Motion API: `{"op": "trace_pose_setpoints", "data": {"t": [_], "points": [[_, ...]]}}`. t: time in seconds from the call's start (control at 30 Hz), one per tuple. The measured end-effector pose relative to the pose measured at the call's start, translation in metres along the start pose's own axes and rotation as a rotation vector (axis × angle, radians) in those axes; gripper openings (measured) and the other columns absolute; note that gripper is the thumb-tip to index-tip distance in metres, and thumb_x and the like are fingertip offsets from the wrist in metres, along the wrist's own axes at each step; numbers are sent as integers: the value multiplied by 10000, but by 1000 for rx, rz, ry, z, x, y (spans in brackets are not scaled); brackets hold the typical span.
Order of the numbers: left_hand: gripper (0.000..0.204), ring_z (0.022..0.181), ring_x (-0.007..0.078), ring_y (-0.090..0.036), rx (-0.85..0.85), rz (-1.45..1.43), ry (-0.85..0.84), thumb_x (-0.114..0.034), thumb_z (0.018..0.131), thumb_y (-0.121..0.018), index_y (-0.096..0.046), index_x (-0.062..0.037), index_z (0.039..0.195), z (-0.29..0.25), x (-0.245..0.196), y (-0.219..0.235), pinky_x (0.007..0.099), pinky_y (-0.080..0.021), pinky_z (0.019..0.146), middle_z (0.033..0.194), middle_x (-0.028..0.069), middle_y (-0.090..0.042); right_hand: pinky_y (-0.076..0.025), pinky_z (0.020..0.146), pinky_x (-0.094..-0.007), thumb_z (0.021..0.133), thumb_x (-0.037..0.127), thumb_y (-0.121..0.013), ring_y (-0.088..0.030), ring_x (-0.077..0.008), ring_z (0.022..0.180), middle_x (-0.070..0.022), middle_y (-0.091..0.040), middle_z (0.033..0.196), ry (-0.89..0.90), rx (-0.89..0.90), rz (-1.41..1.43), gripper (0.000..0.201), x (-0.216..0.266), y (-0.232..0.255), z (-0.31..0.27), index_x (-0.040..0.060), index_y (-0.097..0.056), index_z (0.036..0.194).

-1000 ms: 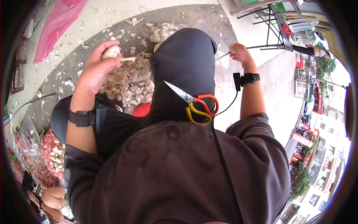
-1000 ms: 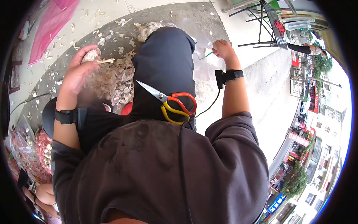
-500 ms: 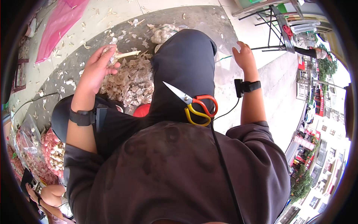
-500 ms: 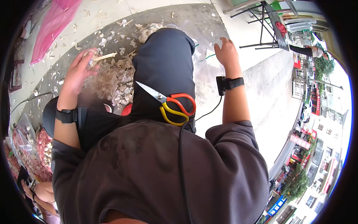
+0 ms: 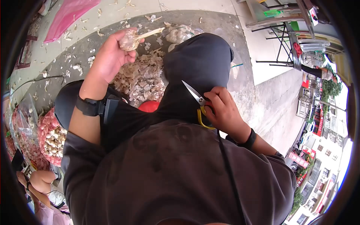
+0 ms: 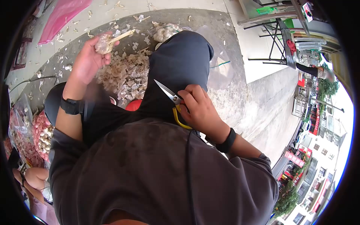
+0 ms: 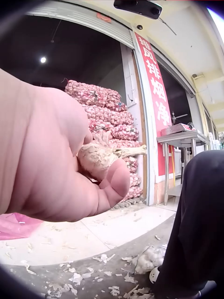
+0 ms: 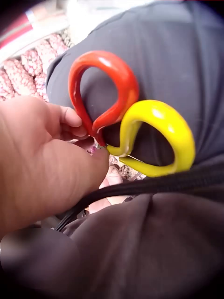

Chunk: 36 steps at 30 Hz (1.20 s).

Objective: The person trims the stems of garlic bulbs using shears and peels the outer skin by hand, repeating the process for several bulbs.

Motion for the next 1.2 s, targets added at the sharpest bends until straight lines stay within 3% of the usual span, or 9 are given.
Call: {"op": "trace_pose_setpoints", "data": {"t": [0.17, 0.43, 0.67, 0.73, 0.77, 0.87, 0.93, 1.1, 1.2], "points": [[486, 880, 168, -656, 162, -93, -89, -279, 983, -359, -440, 6, 1369, -4, -11, -8, 330, -556, 843, 1223, 196, -604, -466, 829, -423, 706, 24, -715, -538, -331, 957, -124, -514, 1028, -67, -22, -66, 468, -15, -9, -42, 60, -561, 1145], [457, 1039, 265, -652, 224, -142, -155, -130, 988, -372, -366, 36, 1414, -20, -25, -29, 355, -543, 915, 1303, 232, -544, -544, 659, -429, 743, 190, -768, -653, -390, 789, -221, -633, 916, -365, 98, 5, 626, -42, -25, -62, 16, -415, 1230], [387, 1061, 310, -649, 311, -194, -176, -221, 1029, -442, -462, 20, 1332, -26, -26, -32, 368, -536, 924, 1260, 183, -582, -542, 720, -383, 789, 142, -750, -663, -372, 866, -235, -650, 960, -583, 265, 68, 621, -48, -23, -44, 26, -381, 1275], [391, 1062, 294, -651, 326, -233, -207, -235, 1033, -432, -465, 21, 1328, -29, -30, -30, 356, -537, 923, 1277, 203, -571, -529, 742, -336, 792, 92, -746, -676, -309, 867, -196, -657, 968, -580, 203, 289, 643, -44, -17, -32, 49, -361, 1306], [393, 1062, 286, -651, 330, -250, -227, -242, 1035, -428, -467, 21, 1325, -30, -33, -29, 350, -537, 923, 1285, 213, -565, -473, 697, -265, 788, 57, -764, -609, -162, 774, -82, -619, 908, -551, 179, 489, 690, -35, -14, -20, 82, -341, 1332], [397, 1061, 265, -653, 432, -338, -230, -254, 1039, -414, -476, 20, 1318, -39, -45, -41, 317, -545, 904, 1289, 231, -559, -438, 835, -248, 823, 20, -728, -549, -107, 826, -23, -533, 880, -389, 141, 806, 698, 1, -14, 21, 96, -301, 1370], [414, 1061, 261, -653, 423, -338, -246, -266, 1040, -410, -451, 20, 1337, -42, -47, -42, 298, -550, 892, 1288, 236, -557, -371, 653, -222, 781, 104, -807, -409, -84, 710, 8, -444, 844, -271, 103, 902, 703, 16, -22, 42, 72, -348, 1312], [467, 1084, 269, -644, 502, -233, -264, -268, 1035, -424, -341, 2, 1406, -54, -44, -48, 288, -556, 882, 1292, 207, -555, -418, 806, -283, 691, 191, -879, -439, -167, 891, -67, -433, 985, -108, 89, 639, 802, 33, -34, 75, 46, -357, 1282], [445, 1078, 286, -647, 444, -201, -243, -240, 1025, -458, -362, -8, 1393, -51, -36, -45, 291, -559, 875, 1263, 164, -575, -391, 953, -285, 748, 55, -803, -484, -130, 1043, -64, -481, 1137, -118, 203, 636, 824, 38, -50, 83, 45, -251, 1359]]}}
Point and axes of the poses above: each hand's wrist, its own z-axis towards the middle knuckle, its own y-axis out of the back of the hand, x = y × z, the point moved 10 cm from there along z, towards the middle knuckle
